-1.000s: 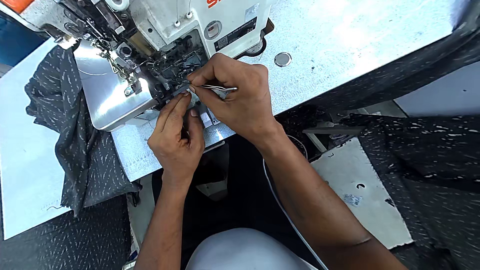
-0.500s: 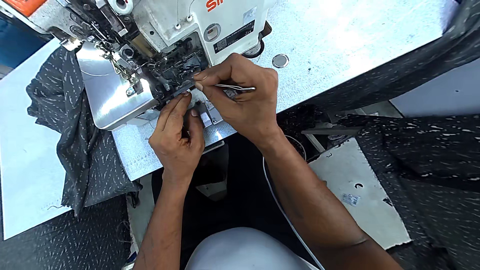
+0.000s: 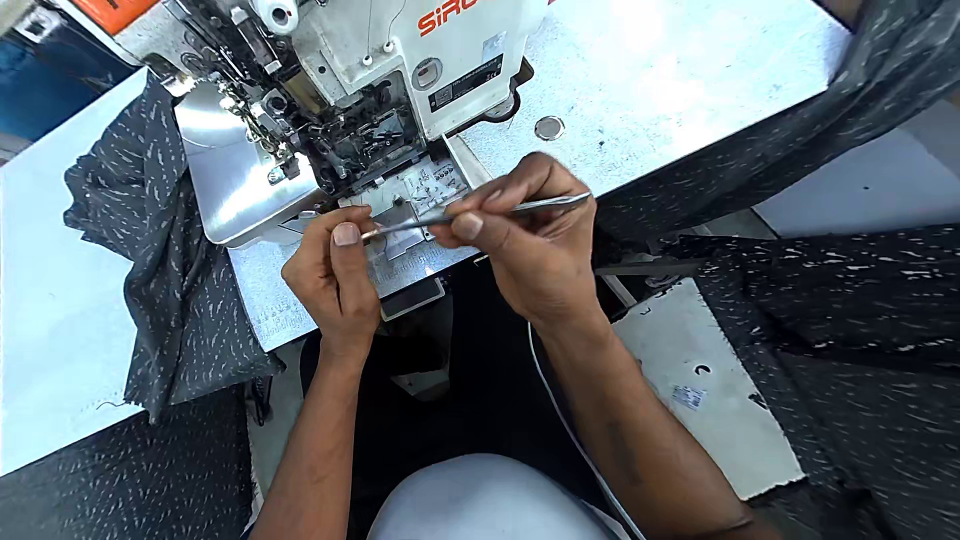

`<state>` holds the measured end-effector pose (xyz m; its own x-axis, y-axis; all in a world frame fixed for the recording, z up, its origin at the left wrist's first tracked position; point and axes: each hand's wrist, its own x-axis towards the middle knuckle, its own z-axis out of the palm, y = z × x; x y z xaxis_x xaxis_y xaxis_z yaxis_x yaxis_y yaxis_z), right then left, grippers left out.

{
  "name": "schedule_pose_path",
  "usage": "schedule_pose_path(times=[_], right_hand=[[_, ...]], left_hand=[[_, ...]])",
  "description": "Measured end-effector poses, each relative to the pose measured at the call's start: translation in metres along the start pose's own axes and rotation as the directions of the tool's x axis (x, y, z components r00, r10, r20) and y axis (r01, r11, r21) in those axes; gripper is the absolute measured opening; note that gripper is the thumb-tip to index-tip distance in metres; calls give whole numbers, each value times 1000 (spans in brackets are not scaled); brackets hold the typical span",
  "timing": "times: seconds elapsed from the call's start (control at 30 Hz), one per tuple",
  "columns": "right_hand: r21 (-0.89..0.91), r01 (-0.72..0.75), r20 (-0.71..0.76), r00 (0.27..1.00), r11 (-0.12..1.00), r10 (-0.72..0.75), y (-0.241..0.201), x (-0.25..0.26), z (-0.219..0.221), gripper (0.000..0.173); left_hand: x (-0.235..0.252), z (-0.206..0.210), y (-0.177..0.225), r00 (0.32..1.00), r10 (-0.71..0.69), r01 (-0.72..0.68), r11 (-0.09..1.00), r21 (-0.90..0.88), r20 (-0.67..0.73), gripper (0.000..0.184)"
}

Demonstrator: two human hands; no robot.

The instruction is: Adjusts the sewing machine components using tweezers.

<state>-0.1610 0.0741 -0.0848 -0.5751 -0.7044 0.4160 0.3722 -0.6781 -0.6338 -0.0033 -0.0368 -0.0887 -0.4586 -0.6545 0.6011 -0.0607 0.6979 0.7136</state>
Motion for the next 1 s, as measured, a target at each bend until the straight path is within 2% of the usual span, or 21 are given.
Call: schedule_pose_path(times=[0.07, 0.1, 0.2, 0.27, 0.33, 0.37, 0.47, 0.5, 0.53, 0.6, 0.67, 0.7, 0.73, 0.77, 0.8, 0.83, 0.87, 0.93, 0.97, 1.0], right_hand=[[-29, -15, 47, 999, 999, 17, -1, -11, 3, 21], [-62, -14, 70, 997, 998, 18, -2, -14, 4, 21], [-186, 2, 122, 992, 982, 21, -5, -23, 6, 21], [-231, 15, 159, 987, 973, 22, -6, -28, 6, 20], [-236, 20, 170, 985, 972, 21, -6, -33, 7, 20], [-222, 16, 157, 987, 975, 19, -6, -36, 7, 19], [-123, -70, 85, 993, 990, 81, -9, -44, 3, 8], [-120, -148, 53, 986, 982, 155, -12, -46, 5, 9], [-151, -253, 28, 965, 956, 260, -16, -47, 11, 21], [-221, -461, 29, 878, 860, 478, -22, -43, 28, 36], [-168, -577, 84, 800, 800, 594, -24, -37, 45, 36], [-178, -545, 69, 824, 819, 563, -27, -35, 53, 33], [-256, -447, 35, 882, 857, 470, -30, -34, 59, 28], [-405, -289, 28, 944, 867, 328, -33, -35, 63, 24], [-579, -99, 77, 981, 809, 176, -37, -37, 66, 22], [-703, 98, 195, 979, 705, 58, -39, -42, 67, 22], [-757, 267, 334, 942, 596, 3, -38, -51, 69, 21], [-732, 488, 558, 830, 475, 7, -31, -74, 69, 15], [-701, 549, 630, 775, 455, 36, -25, -85, 67, 18], [-677, 581, 671, 740, 452, 52, -21, -93, 63, 21]], left_hand=[[2, -5, 4, 987, -120, 137, 975, -177, 105, 44], [4, -7, 10, 964, -215, 253, 923, -290, 158, 40], [6, -12, 28, 828, -478, 556, 629, -543, 293, 24], [2, -16, 34, 778, -534, 601, 484, -636, 330, 21], [-2, -23, 35, 801, -499, 563, 437, -701, 332, 18], [-5, -28, 39, 832, -462, 525, 479, -703, 307, 16], [-10, -51, 63, 935, -248, 347, 781, -519, 252, 9], [-13, -59, 72, 946, -168, 279, 855, -437, 276, 8], [-17, -66, 80, 943, -90, 213, 904, -371, 322, 10], [-27, -72, 87, 882, 41, 110, 951, -288, 470, 16], [-35, -71, 87, 759, 120, 48, 970, -239, 640, 22], [-39, -71, 85, 715, 114, 48, 976, -211, 690, 24], [-43, -72, 81, 706, 66, 81, 982, -173, 706, 26], [-47, -74, 76, 728, -18, 155, 978, -139, 685, 27], [-49, -77, 70, 760, -122, 265, 955, -132, 639, 27], [-49, -80, 64, 771, -228, 393, 905, -163, 595, 30], [-46, -83, 60, 751, -317, 524, 819, -232, 579, 39], [-38, -88, 57, 688, -388, 711, 532, -461, 614, 59], [-34, -88, 60, 680, -401, 733, 356, -580, 613, 59], [-29, -89, 67, 683, -427, 712, 210, -670, 592, 51]])
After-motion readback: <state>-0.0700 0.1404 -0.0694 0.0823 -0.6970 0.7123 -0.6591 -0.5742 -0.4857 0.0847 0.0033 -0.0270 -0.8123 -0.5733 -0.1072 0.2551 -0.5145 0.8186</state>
